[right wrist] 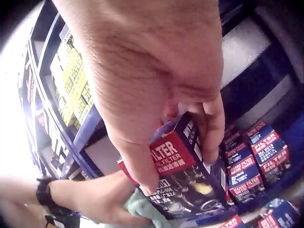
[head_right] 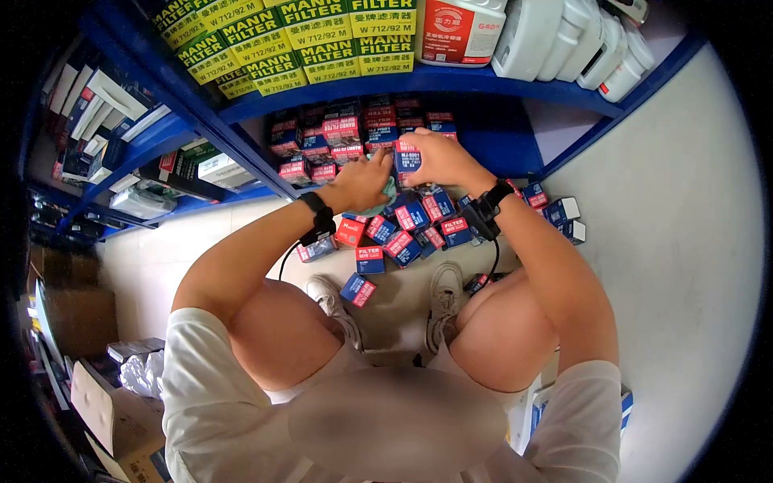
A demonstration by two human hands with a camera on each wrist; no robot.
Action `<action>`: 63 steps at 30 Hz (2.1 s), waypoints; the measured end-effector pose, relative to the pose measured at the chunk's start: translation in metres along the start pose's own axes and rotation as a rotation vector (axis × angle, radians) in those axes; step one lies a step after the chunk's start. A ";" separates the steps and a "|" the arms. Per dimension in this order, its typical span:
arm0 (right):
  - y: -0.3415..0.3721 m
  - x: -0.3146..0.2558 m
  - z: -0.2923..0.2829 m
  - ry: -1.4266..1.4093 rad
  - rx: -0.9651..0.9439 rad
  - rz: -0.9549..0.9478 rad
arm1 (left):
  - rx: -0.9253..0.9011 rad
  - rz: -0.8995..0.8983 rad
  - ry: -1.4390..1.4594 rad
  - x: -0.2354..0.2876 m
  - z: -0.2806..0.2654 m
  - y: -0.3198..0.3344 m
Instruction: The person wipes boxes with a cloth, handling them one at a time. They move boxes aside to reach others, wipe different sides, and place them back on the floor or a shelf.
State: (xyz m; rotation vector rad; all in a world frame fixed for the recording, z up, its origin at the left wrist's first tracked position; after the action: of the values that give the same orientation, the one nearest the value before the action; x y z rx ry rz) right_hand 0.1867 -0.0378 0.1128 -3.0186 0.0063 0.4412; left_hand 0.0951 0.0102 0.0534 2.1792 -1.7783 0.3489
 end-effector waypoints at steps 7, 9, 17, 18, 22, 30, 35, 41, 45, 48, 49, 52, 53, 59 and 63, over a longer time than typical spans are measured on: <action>-0.001 0.007 -0.018 0.103 0.128 -0.063 | 0.041 -0.041 0.060 -0.010 -0.009 -0.001; 0.000 0.018 -0.013 -0.014 -0.022 0.082 | 0.049 -0.034 0.057 -0.009 -0.016 -0.001; 0.002 0.031 0.017 -0.049 -0.127 0.107 | 0.136 0.037 0.051 0.000 -0.032 0.000; 0.003 0.030 0.022 0.028 -0.144 0.092 | 0.164 0.063 0.051 0.005 -0.037 0.000; 0.004 0.027 0.021 0.049 -0.068 0.045 | 0.191 0.066 0.063 0.016 -0.041 0.003; 0.005 0.018 0.016 -0.125 -0.020 0.034 | 0.191 0.022 0.021 0.006 -0.045 -0.003; 0.005 0.014 0.014 -0.134 -0.004 0.018 | 0.169 0.051 -0.030 0.004 -0.043 -0.003; 0.004 0.026 0.013 -0.105 0.056 0.038 | 0.202 0.096 -0.020 0.018 -0.050 0.000; 0.002 0.021 0.013 -0.114 0.019 0.046 | 0.236 0.072 -0.012 0.010 -0.053 -0.003; 0.001 0.014 0.015 -0.174 -0.043 0.067 | 0.213 -0.011 0.019 -0.006 -0.051 -0.005; 0.002 0.014 0.016 -0.230 -0.064 0.096 | 0.215 -0.012 0.019 -0.008 -0.051 -0.005; 0.001 0.016 0.014 -0.133 -0.020 0.047 | 0.222 0.012 0.013 -0.003 -0.052 -0.004; 0.000 0.018 0.015 -0.135 -0.020 0.046 | 0.228 0.036 0.007 0.001 -0.053 -0.004; 0.001 0.025 0.006 0.091 0.128 0.096 | 0.253 0.120 -0.009 0.023 -0.060 -0.003; -0.006 0.004 0.005 0.446 0.120 0.024 | 0.236 0.103 -0.029 0.021 -0.054 -0.006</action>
State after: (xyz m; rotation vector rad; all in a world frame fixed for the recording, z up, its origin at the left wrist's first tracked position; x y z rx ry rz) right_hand 0.1896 -0.0309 0.1077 -2.9294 0.0953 -0.2287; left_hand 0.1058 0.0129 0.1112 2.2614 -1.9571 0.5810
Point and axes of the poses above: each hand's wrist, its own y-axis away from the middle knuckle, its own z-axis out of the palm, x = y × z, the point moved 9 cm from there along -y, towards the middle knuckle, and after that the axes turned 15 degrees about y, right-handed, at the moved point
